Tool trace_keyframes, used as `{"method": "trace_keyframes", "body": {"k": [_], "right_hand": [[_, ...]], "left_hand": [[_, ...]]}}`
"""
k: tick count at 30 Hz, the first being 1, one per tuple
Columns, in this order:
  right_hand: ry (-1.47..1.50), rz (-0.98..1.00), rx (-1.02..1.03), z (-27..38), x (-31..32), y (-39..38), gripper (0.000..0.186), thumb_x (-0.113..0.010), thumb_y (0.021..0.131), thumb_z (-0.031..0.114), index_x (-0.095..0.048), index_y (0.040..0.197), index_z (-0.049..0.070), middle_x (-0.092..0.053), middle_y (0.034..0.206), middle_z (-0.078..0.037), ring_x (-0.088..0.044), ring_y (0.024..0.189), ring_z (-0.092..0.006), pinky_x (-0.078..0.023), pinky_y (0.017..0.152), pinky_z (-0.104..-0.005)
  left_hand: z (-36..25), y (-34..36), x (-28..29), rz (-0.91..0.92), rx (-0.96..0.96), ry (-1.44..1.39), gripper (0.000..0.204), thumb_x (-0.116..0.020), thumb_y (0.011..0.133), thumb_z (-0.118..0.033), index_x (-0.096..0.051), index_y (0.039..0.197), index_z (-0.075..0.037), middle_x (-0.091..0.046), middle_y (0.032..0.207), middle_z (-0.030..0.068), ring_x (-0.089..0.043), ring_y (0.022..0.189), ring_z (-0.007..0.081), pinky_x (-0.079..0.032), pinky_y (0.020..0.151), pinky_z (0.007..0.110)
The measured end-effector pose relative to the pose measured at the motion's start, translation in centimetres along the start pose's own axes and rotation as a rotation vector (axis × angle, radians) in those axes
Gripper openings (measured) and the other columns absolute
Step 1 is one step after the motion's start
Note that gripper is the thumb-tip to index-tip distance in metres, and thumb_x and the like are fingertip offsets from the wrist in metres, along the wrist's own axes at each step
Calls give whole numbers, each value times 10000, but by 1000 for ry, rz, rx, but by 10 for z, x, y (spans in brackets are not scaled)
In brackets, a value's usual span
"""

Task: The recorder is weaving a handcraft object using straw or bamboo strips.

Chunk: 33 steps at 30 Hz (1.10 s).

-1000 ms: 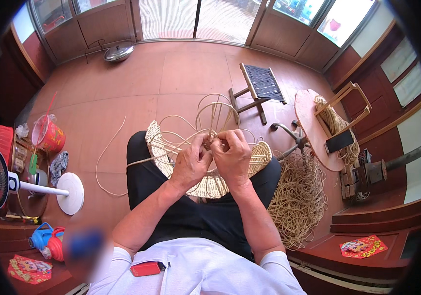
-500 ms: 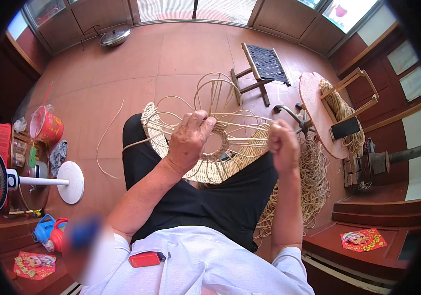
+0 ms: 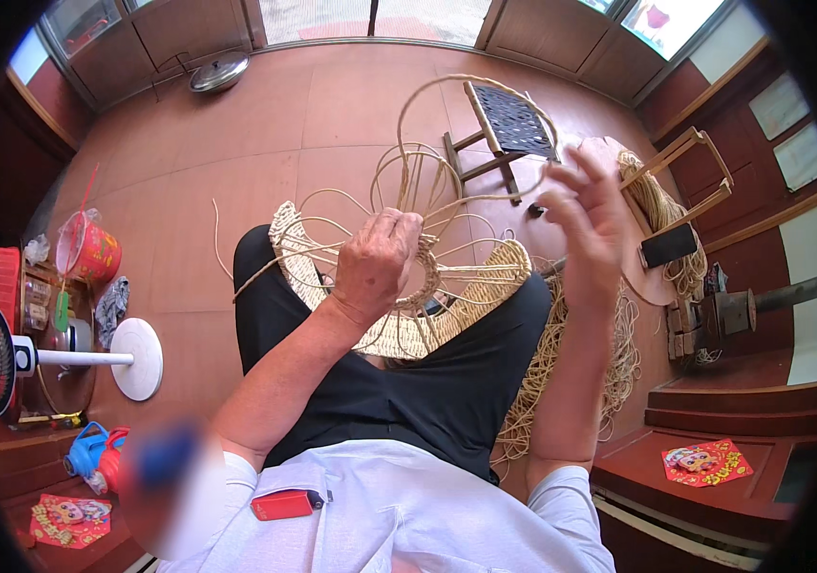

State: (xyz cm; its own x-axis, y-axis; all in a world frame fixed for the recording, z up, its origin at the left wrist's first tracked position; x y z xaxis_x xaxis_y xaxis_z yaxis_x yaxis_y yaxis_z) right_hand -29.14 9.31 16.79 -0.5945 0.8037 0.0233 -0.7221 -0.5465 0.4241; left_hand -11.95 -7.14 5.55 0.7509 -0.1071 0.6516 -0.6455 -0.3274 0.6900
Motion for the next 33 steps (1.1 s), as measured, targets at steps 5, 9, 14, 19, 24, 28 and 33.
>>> {"method": "trace_keyframes", "body": {"k": [5,9,14,19,24,28,33], "right_hand": [[-328,124,-180,-69,-17,-27,485,-746,1078,89,-604,1531,-10,-783,1268,-153,-765,1119,-230,-621,973,-376],[-346,211,-184,-82,-51,-33,597,-741,1069,88,-524,1614,-25,-795,1309,-205,-776,1185,-264,-618,1029,-393],[-228,335,-209,-109,-70,-11,629,-707,1066,60,-485,1652,-4,-803,1286,-201,-772,1161,-238,-610,1016,-377],[-166,400,-267,-120,-68,-5,680,-755,1040,123,-484,1649,-11,-763,1095,-121,-713,1008,-161,-593,906,-343],[-235,296,-279,-112,-63,-16,675,-790,1018,159,-513,1601,-38,-733,987,-79,-699,915,-153,-592,843,-338],[-228,172,-258,-110,-63,-24,585,-770,1027,118,-549,1547,-34,-758,949,-84,-714,856,-160,-594,801,-349],[-433,65,-131,-87,-68,-43,506,-719,1043,40,-566,1523,-14,-796,948,-102,-754,834,-181,-608,775,-365]], "left_hand": [[-2,3,-7,-19,7,-19,124,-754,1026,-104,-718,1142,-77,-698,1017,85,-749,865,295,-616,714,417],[-3,-1,-7,15,7,-42,100,-737,1026,-76,-706,1112,-36,-668,1033,135,-723,929,339,-601,801,453],[-7,-3,-7,28,47,-81,97,-710,1026,-53,-701,1115,-14,-641,1072,181,-687,1005,378,-575,884,485],[-7,-4,-5,37,37,-110,106,-700,1014,-40,-698,1117,-17,-623,1058,177,-676,998,384,-570,874,489],[-8,-3,1,43,40,-123,106,-690,1015,-31,-700,1119,-14,-623,1059,175,-673,993,390,-569,878,492],[-11,-3,1,45,61,-145,103,-702,1012,-31,-700,1113,-12,-628,1057,165,-681,993,384,-573,875,486],[-5,-4,0,26,65,-154,108,-730,1001,-34,-703,1106,-24,-636,1052,153,-695,989,371,-582,863,480]]}}
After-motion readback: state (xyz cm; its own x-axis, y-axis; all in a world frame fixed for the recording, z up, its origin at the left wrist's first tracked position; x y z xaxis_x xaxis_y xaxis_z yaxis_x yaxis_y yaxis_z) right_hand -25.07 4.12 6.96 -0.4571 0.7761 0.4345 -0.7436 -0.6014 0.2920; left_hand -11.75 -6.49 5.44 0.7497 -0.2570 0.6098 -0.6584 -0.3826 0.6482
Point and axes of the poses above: each hand's wrist, its own y-axis towards the middle knuckle, its own x-axis out of the back of the hand, z = x × y, the point moved 4 cm from there along y, towards the middle knuckle
